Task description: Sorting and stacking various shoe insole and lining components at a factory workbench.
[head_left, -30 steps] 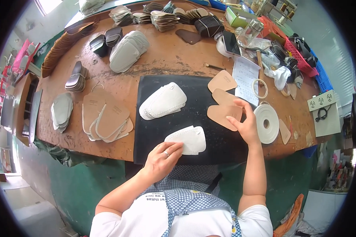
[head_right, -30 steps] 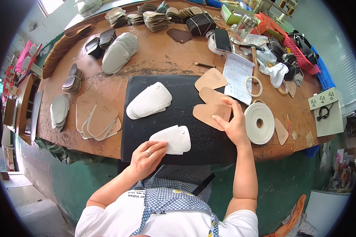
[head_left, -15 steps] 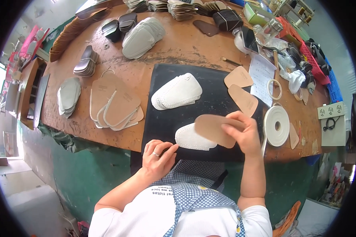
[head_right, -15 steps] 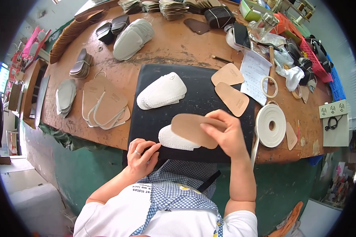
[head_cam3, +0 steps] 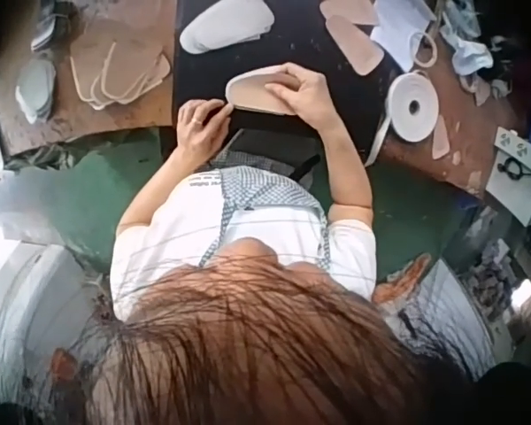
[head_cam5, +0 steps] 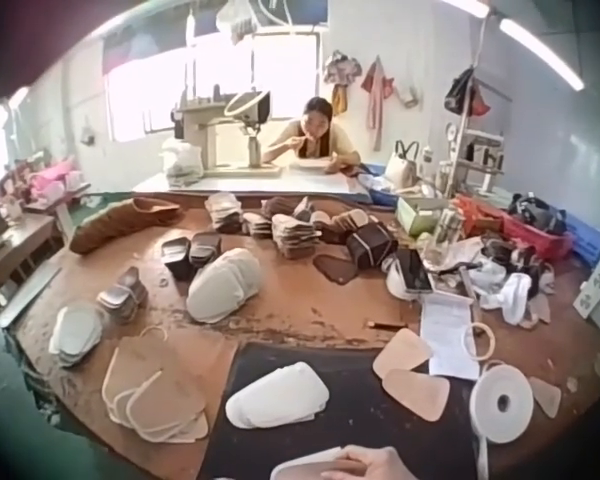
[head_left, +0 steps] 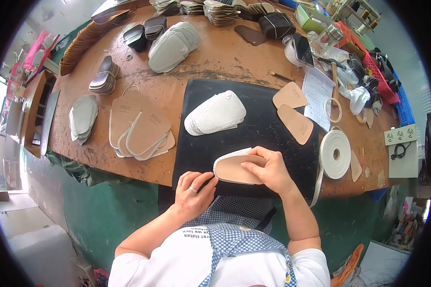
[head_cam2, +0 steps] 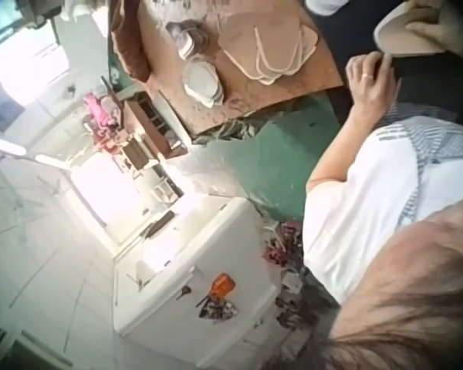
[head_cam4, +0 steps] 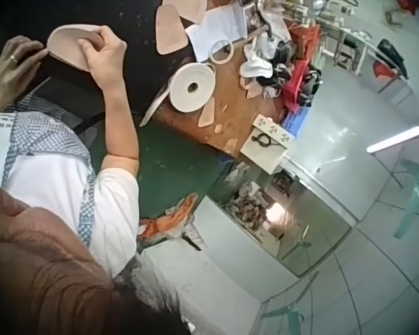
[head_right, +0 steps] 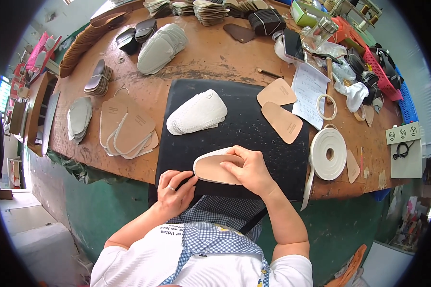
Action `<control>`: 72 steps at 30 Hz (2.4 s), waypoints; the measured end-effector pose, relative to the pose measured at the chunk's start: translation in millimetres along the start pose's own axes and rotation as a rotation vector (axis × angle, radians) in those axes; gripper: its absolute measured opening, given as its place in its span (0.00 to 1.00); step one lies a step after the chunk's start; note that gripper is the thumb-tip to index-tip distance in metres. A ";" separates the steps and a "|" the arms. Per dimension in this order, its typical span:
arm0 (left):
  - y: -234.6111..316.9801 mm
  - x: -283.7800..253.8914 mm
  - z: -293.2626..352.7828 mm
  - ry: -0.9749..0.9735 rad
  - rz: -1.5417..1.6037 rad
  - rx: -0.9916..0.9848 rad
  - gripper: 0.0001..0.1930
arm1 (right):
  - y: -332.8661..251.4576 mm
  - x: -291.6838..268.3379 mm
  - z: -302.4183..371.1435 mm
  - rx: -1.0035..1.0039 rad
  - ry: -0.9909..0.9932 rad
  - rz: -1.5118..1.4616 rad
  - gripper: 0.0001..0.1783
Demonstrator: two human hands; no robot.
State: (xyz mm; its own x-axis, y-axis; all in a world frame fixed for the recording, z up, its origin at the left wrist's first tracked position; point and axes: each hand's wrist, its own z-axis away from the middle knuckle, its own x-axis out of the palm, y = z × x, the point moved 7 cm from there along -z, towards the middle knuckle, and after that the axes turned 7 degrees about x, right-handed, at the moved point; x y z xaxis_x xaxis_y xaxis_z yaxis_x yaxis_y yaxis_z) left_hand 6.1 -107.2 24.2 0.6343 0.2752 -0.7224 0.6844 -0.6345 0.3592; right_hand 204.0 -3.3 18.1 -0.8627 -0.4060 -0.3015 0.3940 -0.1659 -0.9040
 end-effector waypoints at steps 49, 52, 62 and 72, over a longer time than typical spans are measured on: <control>-41.4 40.6 -81.7 -0.249 1.099 -0.821 0.14 | -55.7 1.2 46.8 -0.806 0.371 0.622 0.24; -42.5 43.0 -79.9 -0.301 1.134 -0.864 0.16 | -54.0 -0.5 46.3 -0.834 0.341 0.617 0.24; -49.3 42.0 -77.6 -0.283 1.152 -0.936 0.15 | -59.5 4.0 50.2 -0.960 0.409 0.732 0.16; -147.7 -93.5 -51.5 0.132 0.120 -1.005 0.12 | -54.8 -32.5 62.1 -0.866 0.341 0.220 0.11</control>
State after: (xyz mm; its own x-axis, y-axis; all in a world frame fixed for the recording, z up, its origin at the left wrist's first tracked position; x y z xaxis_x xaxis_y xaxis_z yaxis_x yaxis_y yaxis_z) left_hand -135.9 -2.0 69.1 0.7117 0.3654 -0.6000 0.5605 0.2195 0.7986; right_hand 230.2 -36.9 96.2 -0.8971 -0.0420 -0.4399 0.3052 0.6611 -0.6855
